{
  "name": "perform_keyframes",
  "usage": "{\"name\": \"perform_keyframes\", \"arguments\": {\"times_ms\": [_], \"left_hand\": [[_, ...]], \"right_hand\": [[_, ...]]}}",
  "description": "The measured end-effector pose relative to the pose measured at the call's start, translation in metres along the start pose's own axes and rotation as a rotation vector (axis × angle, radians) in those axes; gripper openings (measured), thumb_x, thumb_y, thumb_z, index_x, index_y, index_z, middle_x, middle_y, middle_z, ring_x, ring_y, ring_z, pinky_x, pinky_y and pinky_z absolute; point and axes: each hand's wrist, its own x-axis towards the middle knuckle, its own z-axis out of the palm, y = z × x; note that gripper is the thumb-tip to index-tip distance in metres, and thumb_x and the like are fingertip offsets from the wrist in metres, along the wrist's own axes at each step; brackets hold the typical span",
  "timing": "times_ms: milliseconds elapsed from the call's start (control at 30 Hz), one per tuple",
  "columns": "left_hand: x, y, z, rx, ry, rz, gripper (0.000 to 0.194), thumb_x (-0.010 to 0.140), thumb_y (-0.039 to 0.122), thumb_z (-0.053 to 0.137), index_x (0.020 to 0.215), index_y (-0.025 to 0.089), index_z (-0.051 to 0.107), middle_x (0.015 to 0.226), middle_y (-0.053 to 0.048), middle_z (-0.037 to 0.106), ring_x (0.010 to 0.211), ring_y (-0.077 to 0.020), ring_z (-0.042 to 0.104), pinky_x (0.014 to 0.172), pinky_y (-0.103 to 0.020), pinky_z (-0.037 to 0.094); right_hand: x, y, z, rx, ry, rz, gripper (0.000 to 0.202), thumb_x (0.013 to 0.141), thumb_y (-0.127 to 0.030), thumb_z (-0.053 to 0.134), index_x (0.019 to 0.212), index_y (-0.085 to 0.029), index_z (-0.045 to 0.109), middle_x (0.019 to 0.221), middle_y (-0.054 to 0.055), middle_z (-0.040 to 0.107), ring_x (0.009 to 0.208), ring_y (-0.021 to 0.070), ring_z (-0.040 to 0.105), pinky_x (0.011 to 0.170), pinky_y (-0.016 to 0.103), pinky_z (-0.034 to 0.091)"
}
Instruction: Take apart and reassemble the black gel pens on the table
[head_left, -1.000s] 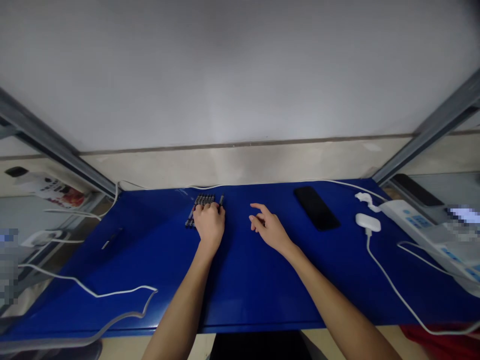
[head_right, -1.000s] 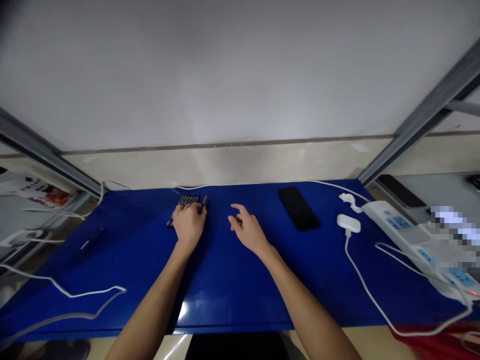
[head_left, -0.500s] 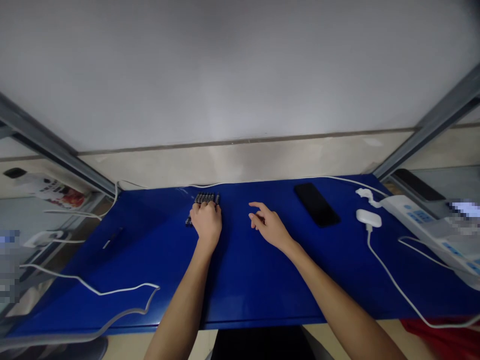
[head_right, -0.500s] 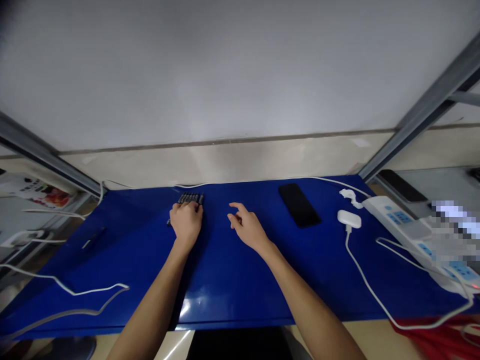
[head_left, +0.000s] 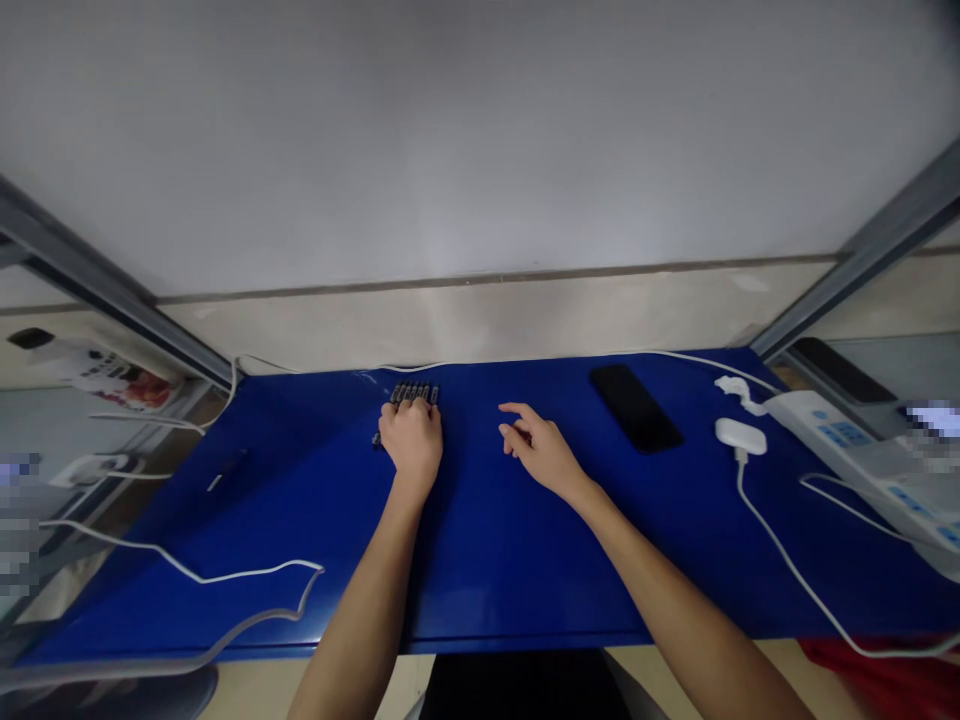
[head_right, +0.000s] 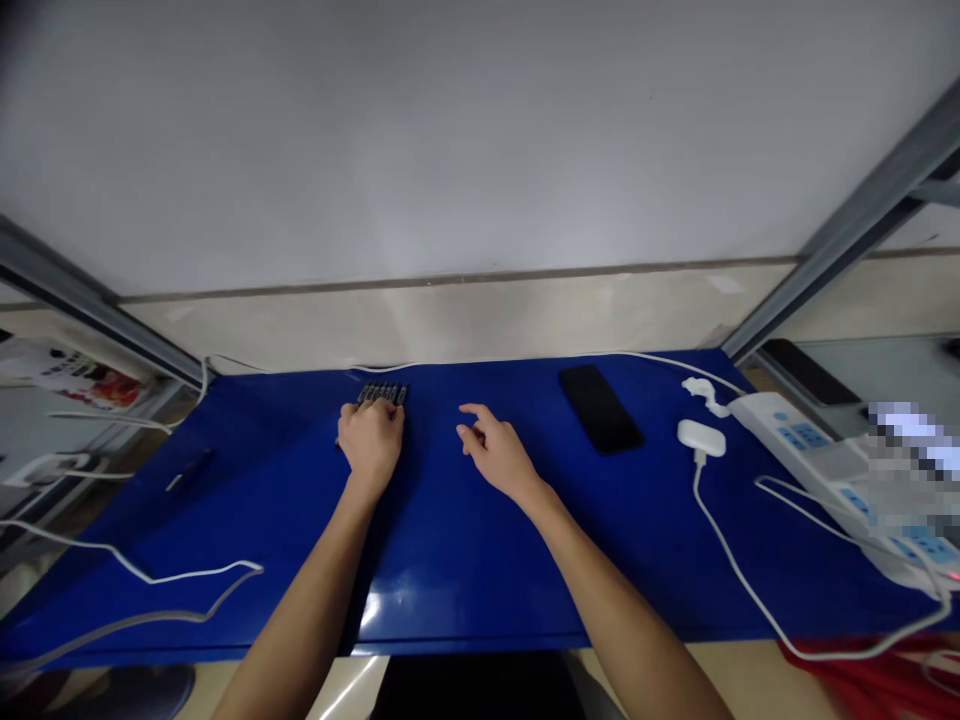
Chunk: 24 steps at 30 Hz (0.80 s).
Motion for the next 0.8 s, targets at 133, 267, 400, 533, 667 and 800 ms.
{"name": "perform_keyframes", "arguments": {"times_ms": [133,267,400,533,667,800], "left_hand": [[0.0004,-0.0019,0.0014,0.004,0.006,-0.009,0.027,0.089,0.029,0.048,0.085,0.018,0.073,0.09,-0.011,0.071,0.096,-0.031,0.053,0.079,-0.04,0.041],[0.0004,-0.0025,0.001,0.003,0.002,-0.007,0.029,0.09,0.029,0.047,0.086,0.018,0.073,0.09,-0.011,0.071,0.096,-0.0309,0.053,0.08,-0.04,0.041],[0.0006,-0.0023,-0.0002,0.003,-0.014,-0.011,0.03,0.091,0.031,0.047,0.088,0.018,0.074,0.091,-0.012,0.07,0.098,-0.0313,0.053,0.081,-0.041,0.042],[0.0009,-0.0024,-0.0007,0.005,-0.023,-0.019,0.03,0.091,0.031,0.047,0.088,0.018,0.074,0.092,-0.013,0.07,0.097,-0.0314,0.053,0.08,-0.041,0.042],[0.001,-0.0029,-0.0007,0.005,-0.016,-0.016,0.029,0.091,0.031,0.048,0.088,0.018,0.074,0.091,-0.012,0.071,0.096,-0.0312,0.053,0.078,-0.041,0.042],[0.0009,-0.0026,-0.0017,0.006,-0.016,-0.017,0.029,0.091,0.031,0.048,0.087,0.017,0.074,0.091,-0.012,0.07,0.097,-0.0315,0.054,0.078,-0.04,0.042]], "right_hand": [[-0.0001,-0.0002,0.0,-0.002,-0.004,0.006,0.036,0.099,-0.038,0.044,0.13,-0.021,0.052,0.071,0.0,0.066,0.066,0.0154,0.063,0.066,0.029,0.048],[-0.0004,-0.0001,0.0,-0.005,-0.009,0.015,0.037,0.099,-0.039,0.044,0.13,-0.021,0.052,0.072,0.001,0.066,0.067,0.016,0.064,0.066,0.029,0.049],[-0.0004,-0.0004,-0.0003,-0.007,-0.01,0.02,0.036,0.098,-0.038,0.044,0.129,-0.021,0.053,0.072,0.001,0.067,0.067,0.016,0.065,0.067,0.029,0.049],[-0.0003,-0.0003,-0.0005,-0.002,-0.018,0.021,0.036,0.098,-0.039,0.045,0.128,-0.021,0.055,0.073,0.001,0.067,0.067,0.0154,0.064,0.065,0.028,0.048],[0.0001,0.0001,-0.0002,-0.011,-0.023,0.023,0.034,0.098,-0.039,0.045,0.124,-0.021,0.058,0.073,0.001,0.068,0.063,0.0142,0.062,0.062,0.027,0.047],[0.0003,0.0008,0.0004,-0.013,-0.027,0.025,0.033,0.098,-0.04,0.045,0.121,-0.02,0.06,0.073,0.001,0.068,0.062,0.0139,0.061,0.06,0.027,0.046]]}}
